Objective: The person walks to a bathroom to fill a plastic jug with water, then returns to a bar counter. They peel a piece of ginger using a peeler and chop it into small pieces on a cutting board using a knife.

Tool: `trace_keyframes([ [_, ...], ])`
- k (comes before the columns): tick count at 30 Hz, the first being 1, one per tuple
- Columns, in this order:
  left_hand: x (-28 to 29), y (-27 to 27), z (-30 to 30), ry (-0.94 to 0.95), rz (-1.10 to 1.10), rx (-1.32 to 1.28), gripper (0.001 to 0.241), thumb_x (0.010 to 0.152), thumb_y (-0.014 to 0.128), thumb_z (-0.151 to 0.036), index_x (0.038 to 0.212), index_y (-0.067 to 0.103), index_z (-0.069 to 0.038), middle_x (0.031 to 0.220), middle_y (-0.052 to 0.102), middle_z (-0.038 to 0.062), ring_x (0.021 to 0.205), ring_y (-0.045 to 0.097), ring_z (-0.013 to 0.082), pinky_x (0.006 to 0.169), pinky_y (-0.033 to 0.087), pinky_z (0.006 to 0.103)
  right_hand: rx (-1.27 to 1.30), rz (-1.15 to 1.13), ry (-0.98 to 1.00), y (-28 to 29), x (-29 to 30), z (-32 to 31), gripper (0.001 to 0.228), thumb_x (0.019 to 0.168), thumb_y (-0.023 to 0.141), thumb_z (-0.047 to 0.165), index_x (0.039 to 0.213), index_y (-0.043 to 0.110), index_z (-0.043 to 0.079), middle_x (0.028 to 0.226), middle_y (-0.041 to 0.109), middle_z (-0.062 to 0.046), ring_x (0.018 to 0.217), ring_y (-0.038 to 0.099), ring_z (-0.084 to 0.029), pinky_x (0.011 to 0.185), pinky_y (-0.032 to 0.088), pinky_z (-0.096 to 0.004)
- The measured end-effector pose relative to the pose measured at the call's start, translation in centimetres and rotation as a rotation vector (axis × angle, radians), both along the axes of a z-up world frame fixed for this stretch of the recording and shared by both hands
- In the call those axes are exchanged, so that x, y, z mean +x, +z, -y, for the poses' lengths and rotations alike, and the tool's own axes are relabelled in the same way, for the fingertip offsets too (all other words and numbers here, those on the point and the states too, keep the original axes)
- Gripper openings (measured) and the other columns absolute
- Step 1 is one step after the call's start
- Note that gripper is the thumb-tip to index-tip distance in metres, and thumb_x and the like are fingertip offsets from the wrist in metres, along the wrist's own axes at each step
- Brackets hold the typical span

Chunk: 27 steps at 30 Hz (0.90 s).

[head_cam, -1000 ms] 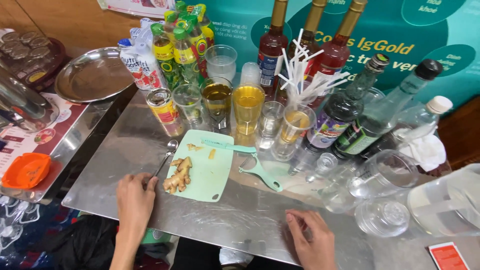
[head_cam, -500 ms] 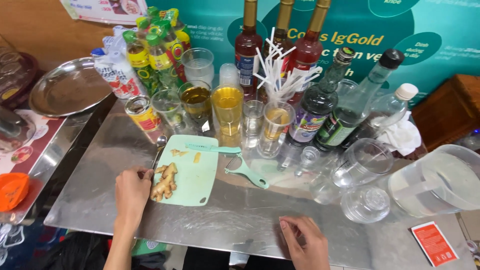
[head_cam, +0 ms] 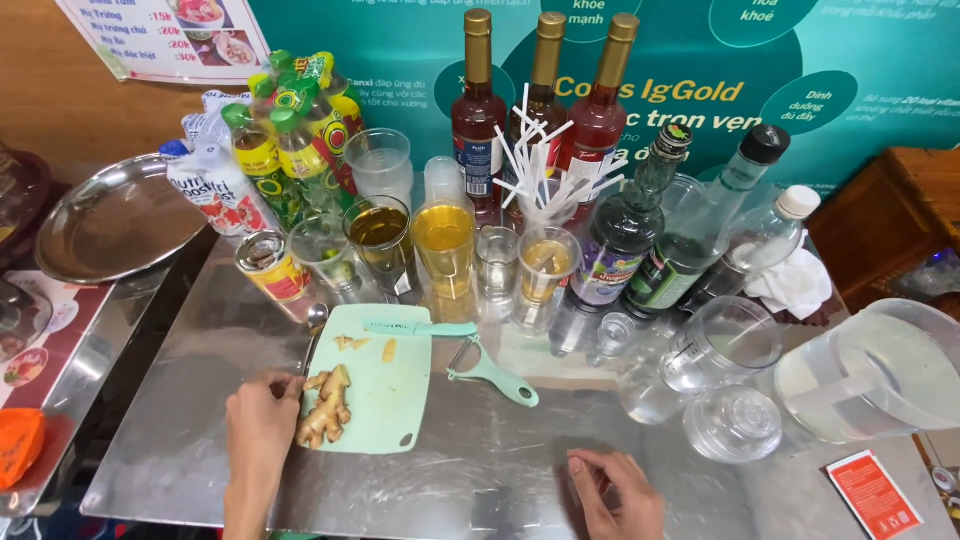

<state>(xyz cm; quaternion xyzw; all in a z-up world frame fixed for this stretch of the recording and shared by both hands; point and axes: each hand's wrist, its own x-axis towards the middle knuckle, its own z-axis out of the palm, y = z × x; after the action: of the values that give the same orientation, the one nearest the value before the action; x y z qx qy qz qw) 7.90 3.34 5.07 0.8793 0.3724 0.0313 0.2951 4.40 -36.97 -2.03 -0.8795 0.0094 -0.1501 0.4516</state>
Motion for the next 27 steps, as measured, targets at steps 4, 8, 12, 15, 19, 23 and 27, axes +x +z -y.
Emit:
trace_keyframes([
  [4,-0.3,-0.1,-0.1,0.025,0.037,-0.047,0.024,0.099,0.065,-0.018,0.110,0.079,-0.003,0.103,0.079,0.015,0.098,0.071,0.0335,0.085,0.054,0.0431,0.014,-0.034,0.002,0.5,0.3,-0.6,0.017,0.085,0.073,0.033,0.089,0.087,0.024,0.064,0.069,0.008,0.059,0.057,-0.006,0.052,0.048,-0.021],
  [8,-0.4,-0.4,-0.9,0.017,0.023,-0.023,0.022,0.098,0.066,-0.021,0.106,0.081,-0.006,0.102,0.080,0.012,0.098,0.070,0.0311,0.085,0.052,0.0418,0.047,-0.061,-0.037,0.9,0.9,-1.8,0.015,0.085,0.075,0.029,0.088,0.087,0.022,0.065,0.070,0.006,0.058,0.058,-0.007,0.051,0.048,-0.023],
  [12,-0.3,-1.1,-0.9,-0.002,-0.034,0.010,0.022,0.099,0.063,-0.023,0.108,0.079,-0.010,0.104,0.079,0.010,0.099,0.070,0.0321,0.082,0.053,0.0438,0.026,-0.037,-0.010,1.0,1.2,-2.7,0.014,0.085,0.075,0.031,0.088,0.086,0.023,0.064,0.068,0.007,0.059,0.056,-0.008,0.051,0.046,-0.023],
  [15,-0.4,-0.6,-0.8,-0.034,0.017,-0.003,0.023,0.098,0.063,-0.019,0.107,0.080,-0.006,0.106,0.080,0.011,0.100,0.070,0.0317,0.086,0.052,0.0417,0.014,-0.054,0.000,2.2,1.1,-3.2,0.014,0.085,0.075,0.030,0.089,0.086,0.024,0.067,0.071,0.007,0.059,0.058,-0.007,0.051,0.047,-0.023],
  [19,-1.1,-5.2,-2.8,-0.124,0.157,0.177,0.020,0.093,0.067,-0.025,0.100,0.082,-0.013,0.099,0.080,0.011,0.097,0.072,0.0328,0.090,0.050,0.0416,0.029,0.011,0.019,2.3,0.6,-3.1,0.012,0.087,0.074,0.024,0.089,0.085,0.020,0.065,0.068,0.006,0.061,0.057,-0.009,0.058,0.048,-0.024],
  [23,-2.2,-4.0,1.4,-0.194,0.353,0.146,0.023,0.099,0.064,-0.028,0.107,0.079,-0.012,0.096,0.076,0.009,0.092,0.067,0.0281,0.091,0.049,0.0416,-0.090,0.113,0.095,2.2,-0.1,-2.1,0.015,0.092,0.068,0.026,0.096,0.080,0.018,0.072,0.069,0.007,0.065,0.056,-0.011,0.058,0.048,-0.025],
  [27,-2.9,-4.7,7.6,-0.480,0.732,0.072,0.023,0.091,0.072,-0.027,0.076,0.069,-0.009,0.079,0.068,0.002,0.083,0.062,0.0218,0.088,0.045,0.0354,-0.178,0.147,0.048,3.5,-0.4,-0.9,0.014,0.093,0.066,0.026,0.096,0.077,0.017,0.087,0.076,0.006,0.074,0.063,-0.012,0.063,0.053,-0.026],
])
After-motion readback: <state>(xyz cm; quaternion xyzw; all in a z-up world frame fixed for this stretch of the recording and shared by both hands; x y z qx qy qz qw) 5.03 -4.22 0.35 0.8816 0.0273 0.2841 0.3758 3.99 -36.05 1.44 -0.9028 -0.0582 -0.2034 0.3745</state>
